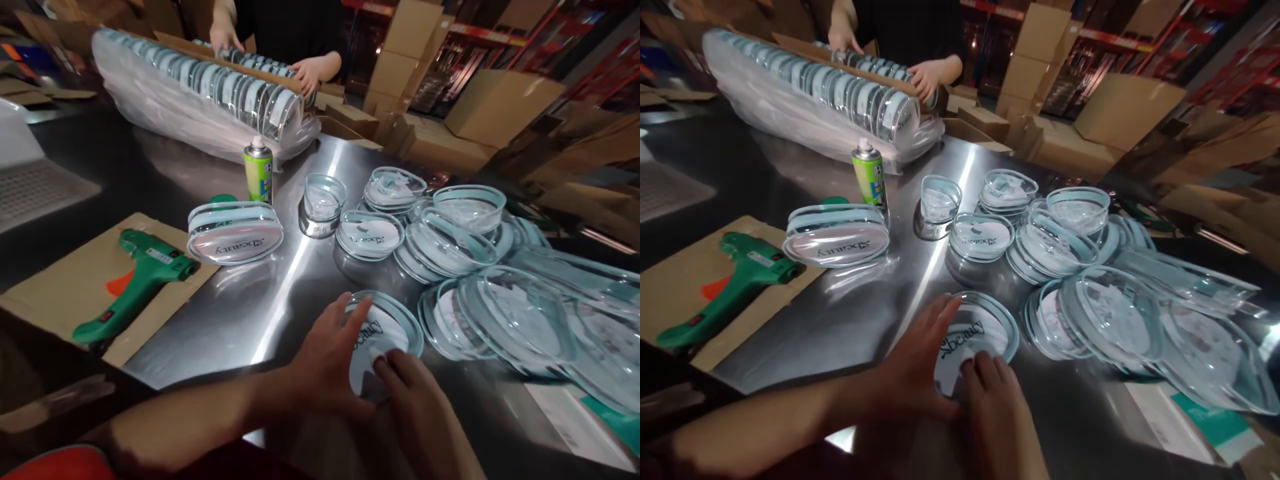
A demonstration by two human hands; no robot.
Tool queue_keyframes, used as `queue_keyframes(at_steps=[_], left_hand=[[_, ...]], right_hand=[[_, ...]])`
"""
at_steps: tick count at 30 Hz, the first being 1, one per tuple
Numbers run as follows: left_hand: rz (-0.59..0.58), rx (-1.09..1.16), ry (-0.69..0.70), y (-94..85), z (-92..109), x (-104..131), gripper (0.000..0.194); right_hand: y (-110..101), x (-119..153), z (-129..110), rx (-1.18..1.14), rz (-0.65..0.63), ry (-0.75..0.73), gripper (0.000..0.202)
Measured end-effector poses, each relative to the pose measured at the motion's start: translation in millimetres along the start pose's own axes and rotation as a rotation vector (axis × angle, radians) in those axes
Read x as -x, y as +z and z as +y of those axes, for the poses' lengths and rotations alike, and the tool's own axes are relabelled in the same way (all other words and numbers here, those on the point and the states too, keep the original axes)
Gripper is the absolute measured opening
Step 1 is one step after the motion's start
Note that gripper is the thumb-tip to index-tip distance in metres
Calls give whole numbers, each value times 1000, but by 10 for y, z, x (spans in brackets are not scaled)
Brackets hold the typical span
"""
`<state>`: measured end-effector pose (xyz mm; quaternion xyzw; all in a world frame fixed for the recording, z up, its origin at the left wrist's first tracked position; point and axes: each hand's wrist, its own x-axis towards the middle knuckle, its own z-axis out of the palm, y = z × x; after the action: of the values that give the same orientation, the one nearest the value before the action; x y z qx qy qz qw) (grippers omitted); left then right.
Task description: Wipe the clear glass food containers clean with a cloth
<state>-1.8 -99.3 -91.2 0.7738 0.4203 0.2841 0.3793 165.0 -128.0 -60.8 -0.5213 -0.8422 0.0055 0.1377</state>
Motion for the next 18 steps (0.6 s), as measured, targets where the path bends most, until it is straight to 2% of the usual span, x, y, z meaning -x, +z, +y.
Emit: queue_keyframes(at_steps=[5,9,12,14,18], left_hand=[[-20,-3,-1,-45,18,-12,129],[-74,-8,12,-63,15,-23,134],[-57,7,39,-72,2,-12,131],[-29,3,55,-79,-5,-1,131],[-49,-9,91,-88,-16,14,132]], right_hand=[[-1,-9,42,-24,-30,69,28],[-16,29,57,-60,9,36,31],[-25,29,67,-60,-17,53,28],[-18,54,65,-61,-22,16,26],[4,132,46,44,82,-101,33]])
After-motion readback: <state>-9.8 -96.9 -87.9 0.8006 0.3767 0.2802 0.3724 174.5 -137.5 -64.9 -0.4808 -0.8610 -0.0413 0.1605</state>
